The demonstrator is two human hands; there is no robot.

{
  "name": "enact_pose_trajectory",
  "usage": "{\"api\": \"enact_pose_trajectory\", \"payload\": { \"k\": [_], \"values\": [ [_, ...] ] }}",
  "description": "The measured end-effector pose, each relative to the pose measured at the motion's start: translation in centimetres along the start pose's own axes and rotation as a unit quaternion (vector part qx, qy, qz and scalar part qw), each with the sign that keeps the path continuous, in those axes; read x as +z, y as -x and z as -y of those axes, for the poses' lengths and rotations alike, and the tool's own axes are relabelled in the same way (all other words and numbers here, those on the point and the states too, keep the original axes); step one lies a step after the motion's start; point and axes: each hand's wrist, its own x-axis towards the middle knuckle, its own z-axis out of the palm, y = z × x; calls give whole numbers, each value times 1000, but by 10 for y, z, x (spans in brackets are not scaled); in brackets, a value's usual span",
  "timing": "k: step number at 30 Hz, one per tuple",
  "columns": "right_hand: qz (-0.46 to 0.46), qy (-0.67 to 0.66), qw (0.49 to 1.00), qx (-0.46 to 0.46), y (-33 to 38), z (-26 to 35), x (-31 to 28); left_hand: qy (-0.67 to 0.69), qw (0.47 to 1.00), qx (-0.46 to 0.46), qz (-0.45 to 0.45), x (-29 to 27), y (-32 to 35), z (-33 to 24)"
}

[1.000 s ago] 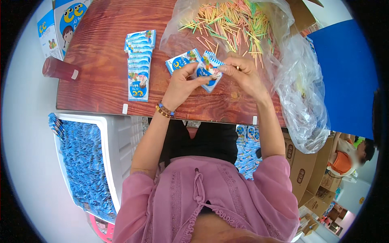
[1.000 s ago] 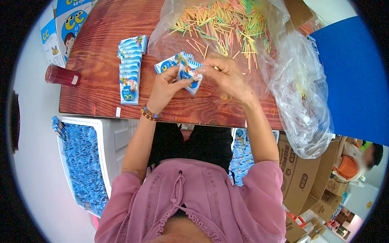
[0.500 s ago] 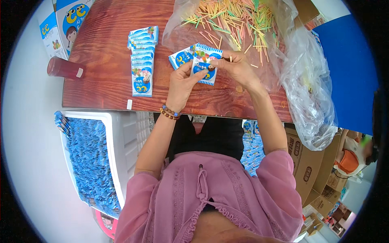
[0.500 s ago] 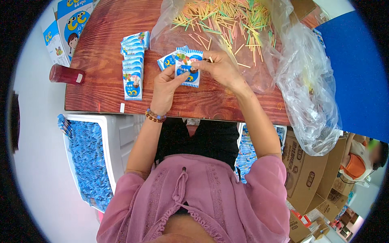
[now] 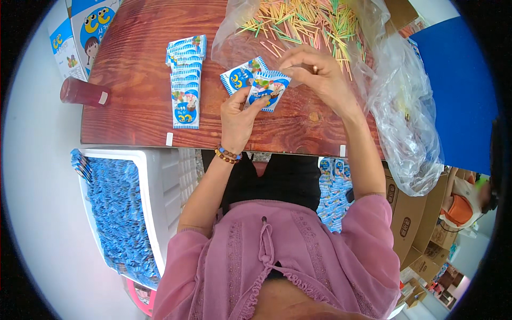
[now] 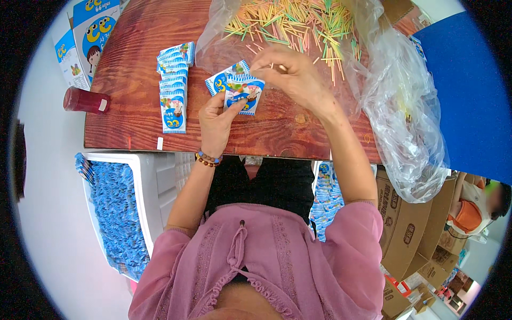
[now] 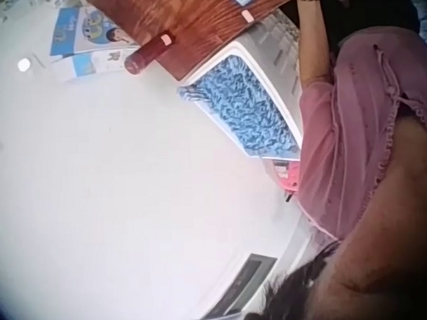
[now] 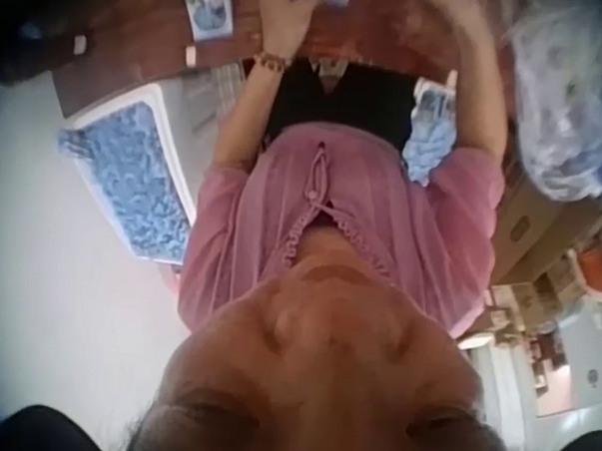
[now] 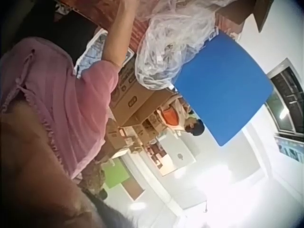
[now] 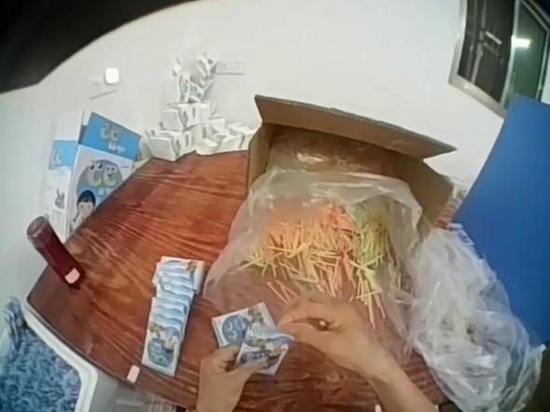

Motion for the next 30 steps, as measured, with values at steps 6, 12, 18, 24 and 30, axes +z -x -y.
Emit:
{"api": "enact_pose_trajectory", "payload": {
  "k": [6,12,18,24,30],
  "values": [
    [109,111,988,-25,-13,9,-4,-42,999,24,-8,0,1,1],
    [135,137,981,21,-17,15,-7,-38,999,16,-6,-3,1,2],
    [133,180,975,-9,-14,11,-5,-56,998,13,2,-5,0,6],
    [174,259,950,26,-22,13,-9,-51,999,4,6,-2,-1,6],
    [210,380,900,-31,-27,17,-2,-110,993,-9,36,-7,-2,8]
  ]
}}
